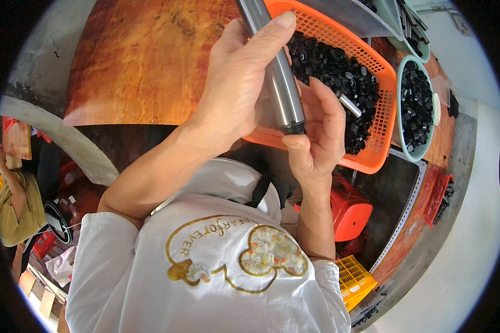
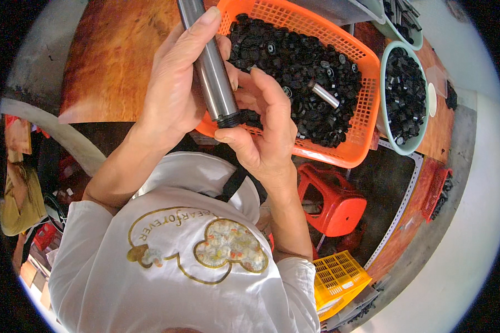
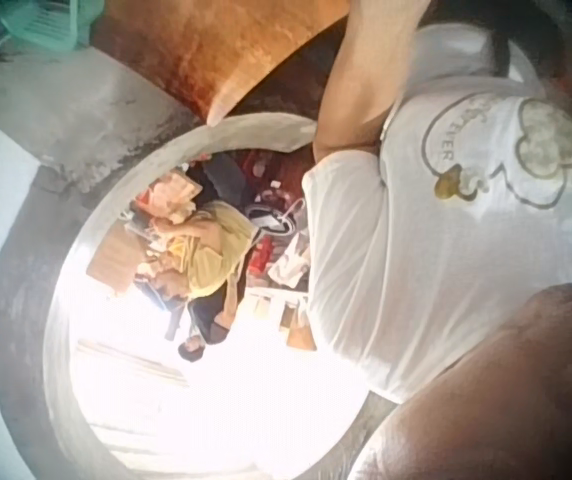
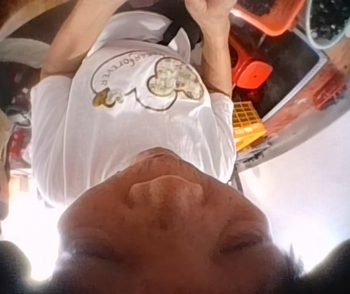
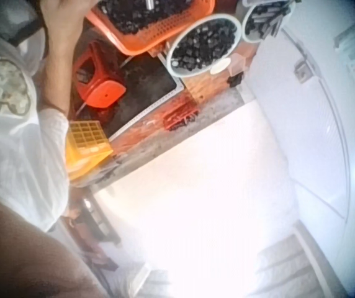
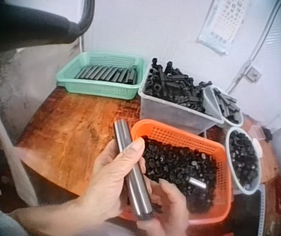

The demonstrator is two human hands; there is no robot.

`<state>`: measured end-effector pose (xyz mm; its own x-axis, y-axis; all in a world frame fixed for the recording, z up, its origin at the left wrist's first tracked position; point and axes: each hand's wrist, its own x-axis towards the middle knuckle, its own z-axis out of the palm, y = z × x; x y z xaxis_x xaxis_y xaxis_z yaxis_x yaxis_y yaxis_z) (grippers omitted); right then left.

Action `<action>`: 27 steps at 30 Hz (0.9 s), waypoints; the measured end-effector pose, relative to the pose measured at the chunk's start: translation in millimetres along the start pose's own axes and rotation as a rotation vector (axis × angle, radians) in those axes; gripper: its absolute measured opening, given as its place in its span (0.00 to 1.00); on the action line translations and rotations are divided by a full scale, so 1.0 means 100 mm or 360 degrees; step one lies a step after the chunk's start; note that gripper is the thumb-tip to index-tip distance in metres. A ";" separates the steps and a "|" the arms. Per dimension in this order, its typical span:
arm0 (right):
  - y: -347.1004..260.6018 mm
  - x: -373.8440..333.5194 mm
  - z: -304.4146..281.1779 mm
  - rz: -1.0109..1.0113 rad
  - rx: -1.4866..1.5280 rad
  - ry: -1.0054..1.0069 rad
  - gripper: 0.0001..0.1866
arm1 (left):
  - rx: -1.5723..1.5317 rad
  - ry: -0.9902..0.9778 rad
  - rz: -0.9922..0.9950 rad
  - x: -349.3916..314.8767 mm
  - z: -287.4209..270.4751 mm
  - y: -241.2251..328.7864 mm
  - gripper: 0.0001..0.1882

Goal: The person repeatedly picks small black plastic parts from an orange basket and presses them onto the ends of cylindrical metal rods. The person holds the rod with one hand and uses the other to align and push the plastic piece into place. Completed assemblies are placed into a nearby container.

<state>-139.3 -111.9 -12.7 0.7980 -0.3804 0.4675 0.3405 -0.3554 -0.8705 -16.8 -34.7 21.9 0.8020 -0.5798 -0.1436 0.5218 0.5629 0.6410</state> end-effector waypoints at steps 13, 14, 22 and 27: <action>0.02 -0.01 0.02 0.0021 -0.0117 0.0024 0.46 | 0.0058 0.0028 -0.0051 -0.02 -0.01 0.03 0.16; 0.03 -0.01 0.02 0.0027 -0.0121 0.0020 0.46 | 0.0040 0.0004 -0.0058 -0.02 -0.01 0.03 0.16; 0.00 0.04 0.07 0.0177 -0.0310 -0.0013 0.54 | -0.0407 -0.0299 -0.0579 0.04 -0.08 0.11 0.23; -0.04 0.06 0.08 0.0133 -0.0390 -0.0076 0.57 | -0.0771 -0.0493 -0.0719 0.06 -0.14 0.09 0.23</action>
<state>-132.2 -106.1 -7.9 0.8428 -0.3784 0.3828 0.1465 -0.5231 -0.8396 -3.4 -24.6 16.6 0.3963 -0.9168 -0.0496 0.9100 0.3850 0.1540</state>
